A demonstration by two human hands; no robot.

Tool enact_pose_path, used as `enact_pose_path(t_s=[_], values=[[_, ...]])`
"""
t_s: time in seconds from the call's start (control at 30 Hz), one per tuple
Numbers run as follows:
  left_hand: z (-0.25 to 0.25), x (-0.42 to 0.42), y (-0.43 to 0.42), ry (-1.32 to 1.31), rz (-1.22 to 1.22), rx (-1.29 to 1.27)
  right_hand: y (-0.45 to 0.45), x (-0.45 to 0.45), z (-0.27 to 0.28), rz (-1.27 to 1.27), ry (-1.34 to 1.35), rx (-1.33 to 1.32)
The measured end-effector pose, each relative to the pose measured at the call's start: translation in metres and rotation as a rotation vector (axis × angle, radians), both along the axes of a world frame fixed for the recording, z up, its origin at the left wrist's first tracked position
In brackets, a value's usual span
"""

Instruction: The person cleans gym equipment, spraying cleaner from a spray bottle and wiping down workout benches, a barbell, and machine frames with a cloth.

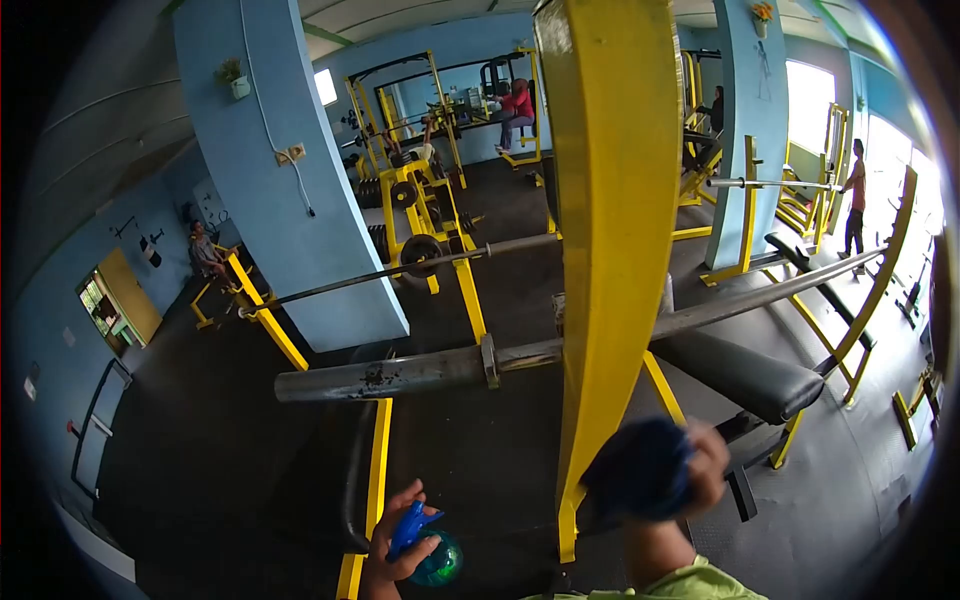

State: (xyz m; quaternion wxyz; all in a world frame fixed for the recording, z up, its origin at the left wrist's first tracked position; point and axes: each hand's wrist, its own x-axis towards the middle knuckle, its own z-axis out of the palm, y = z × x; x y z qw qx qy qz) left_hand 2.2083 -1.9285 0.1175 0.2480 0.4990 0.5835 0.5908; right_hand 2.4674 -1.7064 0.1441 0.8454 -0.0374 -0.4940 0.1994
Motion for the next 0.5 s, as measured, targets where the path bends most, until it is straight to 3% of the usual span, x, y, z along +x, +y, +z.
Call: enact_pose_path(t_s=[0.03,0.13,0.17,0.23,0.3,0.33,0.43,0.5], values=[[0.005,0.005,-0.004,-0.111,-0.026,-0.025,0.013,0.005,0.018,-0.200,0.006,-0.040],[0.005,0.016,-0.021,-0.010,0.009,-0.012,0.061,0.008,0.089,-0.970,-0.101,-0.010],[0.004,0.022,-0.027,-0.001,0.051,-0.017,0.077,0.011,0.091,-0.908,-0.141,0.008],[-0.008,0.038,-0.039,-0.021,0.085,-0.007,0.093,0.017,0.088,-0.689,-0.760,-0.029],[-0.078,0.035,-0.058,0.074,-0.007,0.441,0.095,-0.004,0.060,-0.771,-0.977,0.100],[-0.090,0.022,-0.087,-0.042,-0.048,0.208,0.098,0.006,0.055,-0.781,-0.989,0.104],[-0.093,0.059,-0.130,-0.067,0.060,0.098,0.129,0.049,0.064,-0.499,-1.047,-0.022],[-0.089,0.074,-0.155,-0.069,0.107,0.054,0.154,0.083,0.062,-0.771,-0.961,-0.186]])
